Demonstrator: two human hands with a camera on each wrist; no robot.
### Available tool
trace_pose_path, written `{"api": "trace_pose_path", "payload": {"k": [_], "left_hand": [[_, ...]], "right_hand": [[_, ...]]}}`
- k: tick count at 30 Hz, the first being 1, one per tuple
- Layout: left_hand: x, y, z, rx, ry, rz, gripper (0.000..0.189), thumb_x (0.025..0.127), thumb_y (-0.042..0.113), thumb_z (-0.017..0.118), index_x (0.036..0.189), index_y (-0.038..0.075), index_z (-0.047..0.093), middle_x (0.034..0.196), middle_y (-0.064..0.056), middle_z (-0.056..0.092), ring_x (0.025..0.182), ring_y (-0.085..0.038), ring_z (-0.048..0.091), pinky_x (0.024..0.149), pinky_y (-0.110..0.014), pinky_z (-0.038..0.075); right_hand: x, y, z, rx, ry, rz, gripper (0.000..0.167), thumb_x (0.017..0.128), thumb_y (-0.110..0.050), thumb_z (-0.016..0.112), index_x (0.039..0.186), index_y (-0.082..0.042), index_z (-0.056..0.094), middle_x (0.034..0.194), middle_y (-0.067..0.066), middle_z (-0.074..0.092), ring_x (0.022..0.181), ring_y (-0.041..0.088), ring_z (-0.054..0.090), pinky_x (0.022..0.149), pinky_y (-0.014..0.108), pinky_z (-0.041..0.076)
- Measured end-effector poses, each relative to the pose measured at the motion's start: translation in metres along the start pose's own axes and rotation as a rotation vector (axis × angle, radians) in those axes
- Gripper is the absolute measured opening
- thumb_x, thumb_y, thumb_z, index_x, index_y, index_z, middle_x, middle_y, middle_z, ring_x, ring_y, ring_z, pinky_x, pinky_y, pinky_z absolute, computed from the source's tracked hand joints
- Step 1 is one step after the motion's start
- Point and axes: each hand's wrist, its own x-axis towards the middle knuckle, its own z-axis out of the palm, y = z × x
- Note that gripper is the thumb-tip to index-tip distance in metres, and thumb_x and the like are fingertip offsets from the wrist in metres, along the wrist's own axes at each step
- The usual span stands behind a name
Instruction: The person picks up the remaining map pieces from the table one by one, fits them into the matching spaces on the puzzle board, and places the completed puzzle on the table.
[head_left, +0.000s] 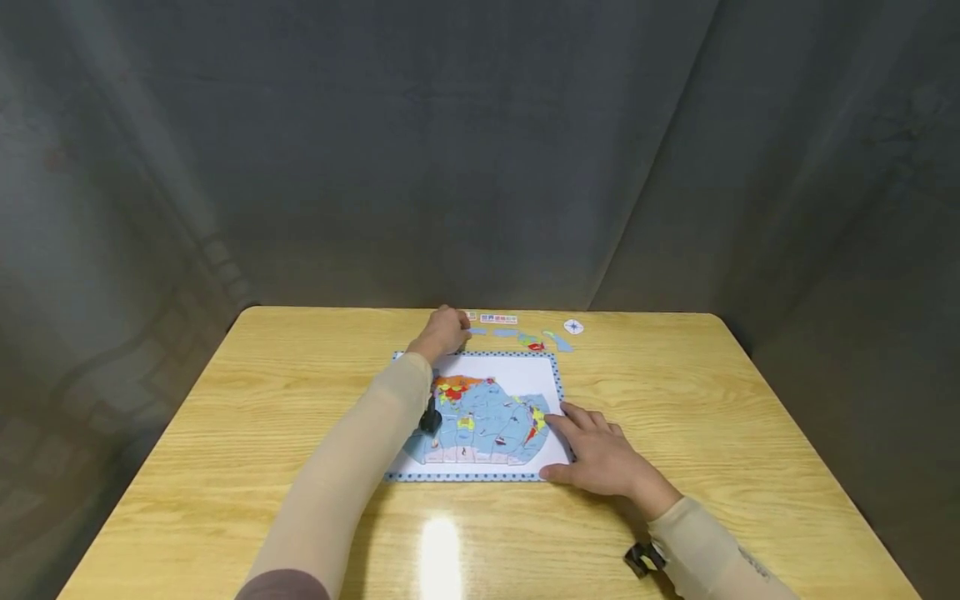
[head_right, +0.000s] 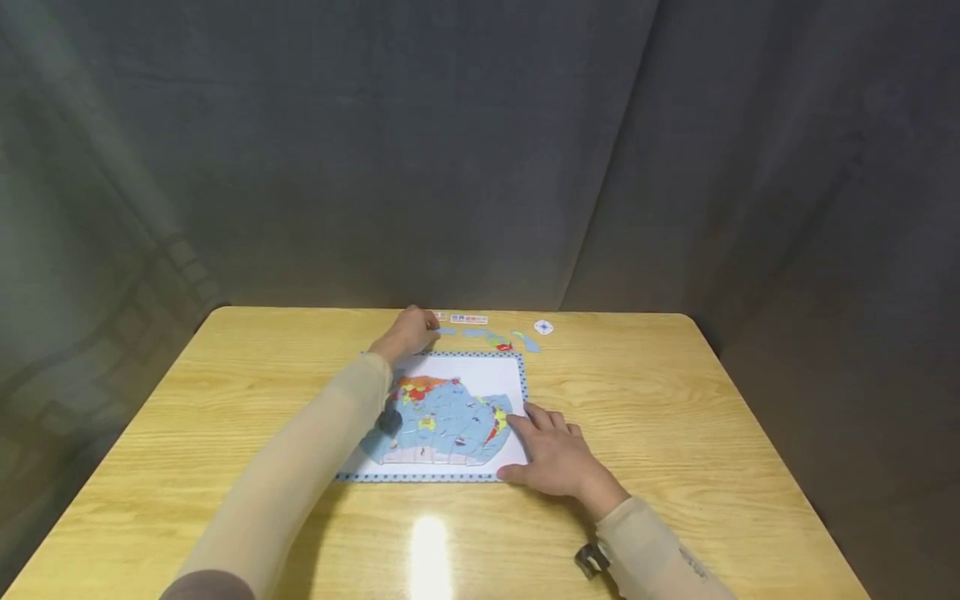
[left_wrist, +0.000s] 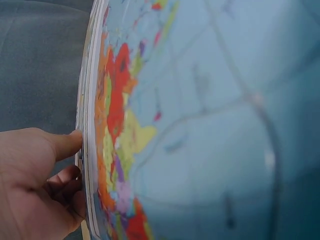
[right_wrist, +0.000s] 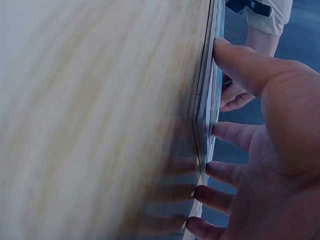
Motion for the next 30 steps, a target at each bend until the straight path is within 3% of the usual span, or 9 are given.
{"api": "trace_pose_path", "payload": {"k": [9,16,23,30], "left_hand": [[-0.001,-0.005,-0.003,-0.005,-0.019,-0.035,0.013,0.097,0.02,0.063,0.101,0.008,0.066,0.115,-0.008,0.055,0.112,-0.026,0.048,0.092,-0.041,0.045],[-0.001,-0.009,-0.006,-0.052,-0.035,-0.008,0.016,0.099,0.018,0.059,0.094,0.005,0.066,0.091,-0.006,0.059,0.079,-0.018,0.052,0.073,-0.034,0.046],[-0.006,-0.008,-0.012,-0.046,-0.026,0.032,0.029,0.1,0.017,0.057,0.124,0.001,0.065,0.126,-0.013,0.062,0.111,-0.025,0.057,0.094,-0.04,0.048],[-0.013,-0.007,-0.013,-0.058,-0.035,0.074,0.026,0.099,0.016,0.058,0.119,0.003,0.069,0.121,-0.011,0.065,0.107,-0.024,0.059,0.09,-0.039,0.049]], "right_hand": [[0.004,-0.001,0.0,-0.004,-0.009,-0.009,0.084,0.081,-0.062,0.069,0.147,-0.015,0.046,0.156,0.015,0.03,0.135,0.04,0.032,0.1,0.062,0.03],[0.005,0.001,-0.001,-0.019,-0.01,-0.011,0.084,0.081,-0.062,0.069,0.147,-0.016,0.045,0.156,0.015,0.03,0.134,0.039,0.032,0.1,0.061,0.03],[0.004,0.004,-0.002,-0.011,-0.011,-0.014,0.084,0.08,-0.062,0.069,0.147,-0.016,0.046,0.156,0.015,0.029,0.135,0.04,0.032,0.1,0.062,0.03],[0.004,0.006,-0.003,-0.011,-0.014,-0.01,0.085,0.08,-0.062,0.069,0.147,-0.016,0.045,0.156,0.015,0.028,0.135,0.041,0.031,0.1,0.063,0.029]]}}
